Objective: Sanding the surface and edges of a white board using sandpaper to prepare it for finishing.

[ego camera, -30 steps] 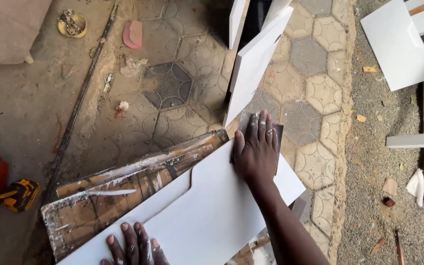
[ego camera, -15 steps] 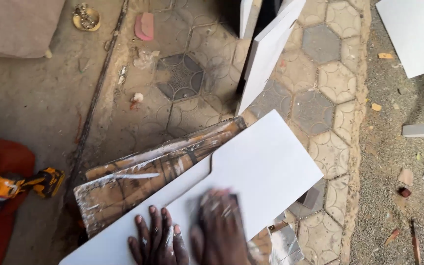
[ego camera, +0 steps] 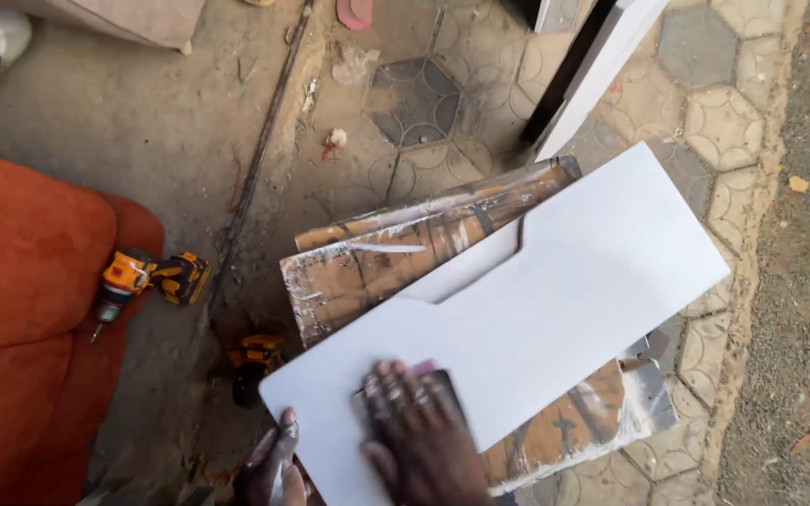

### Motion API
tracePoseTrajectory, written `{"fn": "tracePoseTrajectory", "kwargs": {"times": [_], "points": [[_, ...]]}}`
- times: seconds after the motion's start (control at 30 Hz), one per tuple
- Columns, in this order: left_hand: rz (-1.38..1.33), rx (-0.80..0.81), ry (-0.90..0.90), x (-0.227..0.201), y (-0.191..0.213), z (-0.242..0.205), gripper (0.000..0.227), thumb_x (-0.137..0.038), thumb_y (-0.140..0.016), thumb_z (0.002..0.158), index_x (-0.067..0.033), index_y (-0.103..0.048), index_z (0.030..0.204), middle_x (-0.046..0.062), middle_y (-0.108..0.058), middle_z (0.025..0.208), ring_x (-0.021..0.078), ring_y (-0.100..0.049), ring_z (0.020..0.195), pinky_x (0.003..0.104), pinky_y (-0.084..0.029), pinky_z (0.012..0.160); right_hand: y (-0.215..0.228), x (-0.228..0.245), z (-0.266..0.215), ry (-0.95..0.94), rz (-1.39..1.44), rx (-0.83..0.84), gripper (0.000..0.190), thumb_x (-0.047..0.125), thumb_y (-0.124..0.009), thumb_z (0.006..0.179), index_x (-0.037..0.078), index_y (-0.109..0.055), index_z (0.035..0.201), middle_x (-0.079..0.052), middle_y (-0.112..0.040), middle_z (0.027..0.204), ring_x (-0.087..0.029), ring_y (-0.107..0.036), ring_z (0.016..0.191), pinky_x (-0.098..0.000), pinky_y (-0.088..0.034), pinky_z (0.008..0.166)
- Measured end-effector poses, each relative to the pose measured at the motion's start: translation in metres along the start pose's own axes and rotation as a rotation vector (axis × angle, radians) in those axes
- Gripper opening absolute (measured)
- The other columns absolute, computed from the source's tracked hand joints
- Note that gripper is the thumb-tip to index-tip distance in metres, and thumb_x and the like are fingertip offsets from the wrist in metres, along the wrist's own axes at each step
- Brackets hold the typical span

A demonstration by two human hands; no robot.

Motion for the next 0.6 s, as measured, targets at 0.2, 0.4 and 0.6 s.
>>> {"fn": "tracePoseTrajectory", "kwargs": {"times": [0.2, 0.4, 0.6], "points": [[-0.316, 0.186, 0.724, -0.106, 0.029, 0.034, 0.036, -0.035, -0.06, 0.098, -0.0067, -0.073, 0.117, 0.015, -0.073, 0.106, 0.0274, -0.068, 0.089, 0.048, -0.048, 0.075, 0.001, 0.045, 0.043, 0.083, 0.094, -0.009, 0.066, 0.05, -0.028, 0.109, 0.008, -0.033, 0.161, -0.015, -0.033, 0.166, -0.034, -0.025, 0.154, -0.0495, -0.015, 0.124], [-0.532, 0.345, 1.256, -0.051, 0.011, -0.006, 0.058, -0.035, -0.051, 0.099, -0.0042, -0.059, 0.148, 0.023, -0.066, 0.142, 0.0434, -0.062, 0.129, 0.053, -0.046, 0.104, 0.043, -0.082, 0.072, -0.24, 0.094, -0.365, 0.048, 0.036, -0.043, 0.102, -0.004, -0.058, 0.125, -0.031, -0.061, 0.124, -0.049, -0.053, 0.117, -0.0593, -0.03, 0.113], [0.077, 0.362, 0.788, 0.016, 0.0, 0.01, 0.08, -0.061, -0.049, 0.103, 0.0046, -0.05, 0.057, 0.018, -0.051, 0.058, 0.0289, -0.044, 0.06, 0.047, -0.036, 0.061, -0.021, 0.087, -0.008, -0.066, -0.14, -0.097, 0.075, 0.062, -0.031, 0.105, 0.008, -0.038, 0.157, -0.015, -0.031, 0.168, -0.031, -0.027, 0.155, -0.0472, -0.02, 0.125]]}}
Point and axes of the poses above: each hand's wrist, its own z-axis towards the middle knuckle, its own y-axis out of the back of the hand, x = y × z, the point moved 9 cm from there along z, towards the middle knuckle
